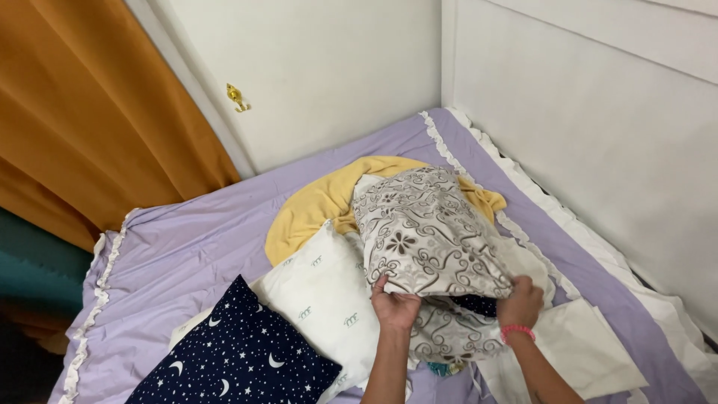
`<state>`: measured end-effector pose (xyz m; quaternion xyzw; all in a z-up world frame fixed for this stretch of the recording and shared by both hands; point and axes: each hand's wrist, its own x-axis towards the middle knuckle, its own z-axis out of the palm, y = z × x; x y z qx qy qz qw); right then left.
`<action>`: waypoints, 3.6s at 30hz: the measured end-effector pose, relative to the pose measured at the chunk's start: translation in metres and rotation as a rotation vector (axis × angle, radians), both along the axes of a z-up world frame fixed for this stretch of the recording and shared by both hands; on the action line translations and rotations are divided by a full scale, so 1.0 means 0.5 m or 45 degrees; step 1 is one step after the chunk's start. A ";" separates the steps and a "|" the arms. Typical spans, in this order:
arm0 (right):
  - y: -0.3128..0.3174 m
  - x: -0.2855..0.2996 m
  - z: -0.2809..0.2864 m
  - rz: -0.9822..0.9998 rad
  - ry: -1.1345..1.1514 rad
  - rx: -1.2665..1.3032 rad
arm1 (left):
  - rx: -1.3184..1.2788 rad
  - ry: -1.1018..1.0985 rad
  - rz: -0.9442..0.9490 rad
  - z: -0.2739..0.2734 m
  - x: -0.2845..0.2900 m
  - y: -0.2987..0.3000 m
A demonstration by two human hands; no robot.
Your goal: The person folds a patterned pillowcase on a bed. They smooth the fabric, fold the edges inward, and tuck the corners to create a neat, rectangular shape. The pillowcase is then placed on top of other bedding items.
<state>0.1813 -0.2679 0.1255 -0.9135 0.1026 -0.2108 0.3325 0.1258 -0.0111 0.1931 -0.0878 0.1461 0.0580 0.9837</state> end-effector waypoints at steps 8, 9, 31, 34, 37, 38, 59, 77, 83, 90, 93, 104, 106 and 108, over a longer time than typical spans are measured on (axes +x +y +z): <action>0.119 -0.114 0.202 0.495 -0.331 -0.069 | 0.079 0.020 -0.115 0.106 -0.029 -0.079; 0.137 -0.113 0.223 0.528 -0.470 -0.022 | 0.059 -0.011 -0.149 0.102 -0.029 -0.083; 0.131 -0.041 0.090 0.412 -0.010 -0.222 | 0.197 0.175 -0.253 0.012 -0.033 -0.096; 0.150 -0.044 0.138 0.583 0.072 -0.425 | 0.438 0.206 -0.235 0.016 -0.044 -0.105; 0.171 -0.079 0.162 0.677 0.290 -0.468 | 0.736 0.311 -0.305 0.035 -0.040 -0.135; 0.172 -0.081 0.130 0.730 0.103 -0.508 | 0.902 0.388 -0.346 -0.001 -0.026 -0.142; 0.121 -0.083 0.243 0.480 -0.237 -0.328 | 0.553 0.283 -0.365 0.052 0.061 -0.085; 0.118 -0.022 0.298 0.856 0.003 0.157 | 0.541 0.309 -0.304 0.092 0.076 -0.048; 0.098 -0.063 0.228 0.565 0.031 -0.373 | 0.284 0.075 -0.182 0.067 0.098 -0.018; 0.071 -0.063 0.166 0.342 -0.063 -0.533 | 0.257 0.028 -0.178 0.083 0.075 -0.045; 0.077 -0.101 0.121 0.542 0.056 -0.669 | 0.212 -0.032 -0.202 0.004 0.079 -0.051; 0.114 -0.115 0.171 0.678 -0.177 -0.350 | 0.298 0.147 -0.389 -0.008 -0.058 -0.114; 0.085 -0.104 0.159 0.634 0.035 -0.454 | 0.371 0.213 -0.385 -0.002 -0.081 -0.094; 0.053 -0.115 0.186 0.691 0.020 -0.576 | 0.396 0.437 -0.274 0.001 -0.101 -0.061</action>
